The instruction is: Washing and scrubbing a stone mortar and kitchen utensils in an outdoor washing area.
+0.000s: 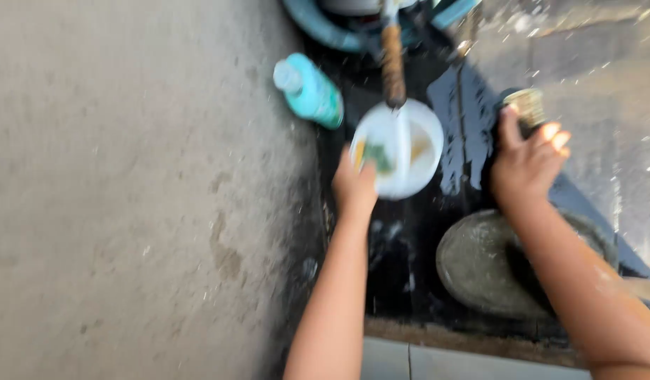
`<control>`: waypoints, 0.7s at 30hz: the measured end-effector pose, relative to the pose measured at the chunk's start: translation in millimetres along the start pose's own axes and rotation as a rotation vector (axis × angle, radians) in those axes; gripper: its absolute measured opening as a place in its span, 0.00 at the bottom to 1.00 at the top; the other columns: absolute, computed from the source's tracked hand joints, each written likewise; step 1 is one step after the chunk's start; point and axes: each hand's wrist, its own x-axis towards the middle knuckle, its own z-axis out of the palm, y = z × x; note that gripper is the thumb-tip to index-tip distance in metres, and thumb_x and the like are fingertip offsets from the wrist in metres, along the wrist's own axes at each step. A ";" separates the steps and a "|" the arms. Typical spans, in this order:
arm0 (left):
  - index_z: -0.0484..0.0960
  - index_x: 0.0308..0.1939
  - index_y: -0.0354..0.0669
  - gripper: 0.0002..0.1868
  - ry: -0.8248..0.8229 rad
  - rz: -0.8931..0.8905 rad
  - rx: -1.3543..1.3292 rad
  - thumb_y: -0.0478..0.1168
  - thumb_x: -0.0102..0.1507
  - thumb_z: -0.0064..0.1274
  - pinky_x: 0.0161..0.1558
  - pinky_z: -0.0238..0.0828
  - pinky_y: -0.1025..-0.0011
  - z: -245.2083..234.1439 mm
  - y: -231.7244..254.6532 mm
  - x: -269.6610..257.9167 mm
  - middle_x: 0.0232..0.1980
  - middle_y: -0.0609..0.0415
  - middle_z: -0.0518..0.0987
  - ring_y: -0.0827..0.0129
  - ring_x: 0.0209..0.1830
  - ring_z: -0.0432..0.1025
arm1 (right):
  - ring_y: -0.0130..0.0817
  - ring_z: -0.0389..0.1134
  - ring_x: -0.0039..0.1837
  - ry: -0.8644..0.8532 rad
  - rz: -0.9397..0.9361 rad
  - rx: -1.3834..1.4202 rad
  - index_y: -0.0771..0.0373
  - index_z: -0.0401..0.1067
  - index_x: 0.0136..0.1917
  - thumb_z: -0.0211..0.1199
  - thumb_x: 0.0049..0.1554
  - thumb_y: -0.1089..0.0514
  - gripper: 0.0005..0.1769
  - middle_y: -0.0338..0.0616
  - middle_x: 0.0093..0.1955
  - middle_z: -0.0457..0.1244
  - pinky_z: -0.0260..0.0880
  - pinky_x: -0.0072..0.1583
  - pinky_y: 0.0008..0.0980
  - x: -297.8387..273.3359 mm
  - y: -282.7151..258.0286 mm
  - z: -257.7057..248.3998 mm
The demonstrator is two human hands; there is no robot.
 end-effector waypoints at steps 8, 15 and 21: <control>0.63 0.66 0.33 0.38 -0.292 -0.294 -0.342 0.56 0.61 0.51 0.41 0.81 0.51 51.5 60.1 104.8 0.51 0.30 0.82 0.40 0.40 0.84 | 0.49 0.64 0.55 -0.475 -1.207 0.626 0.34 0.66 0.67 0.53 0.57 0.53 0.25 0.52 0.60 0.60 0.67 0.55 0.49 -77.1 -84.1 -148.6; 0.69 0.63 0.34 0.34 -0.035 -0.074 -0.691 0.60 0.67 0.48 0.50 0.72 0.64 -85.2 50.3 -41.2 0.52 0.42 0.78 0.61 0.46 0.76 | 0.53 0.62 0.66 -0.497 -0.740 0.632 0.50 0.70 0.66 0.50 0.66 0.53 0.17 0.60 0.69 0.60 0.64 0.61 0.49 -26.3 -176.3 -144.2; 0.67 0.63 0.37 0.20 0.189 0.236 -0.596 0.37 0.69 0.52 0.57 0.68 0.70 -151.1 81.3 -162.5 0.57 0.47 0.75 0.68 0.53 0.71 | 0.48 0.66 0.60 -0.658 -1.258 0.587 0.56 0.75 0.58 0.56 0.57 0.51 0.18 0.52 0.60 0.64 0.70 0.56 0.42 -119.6 -127.0 -210.9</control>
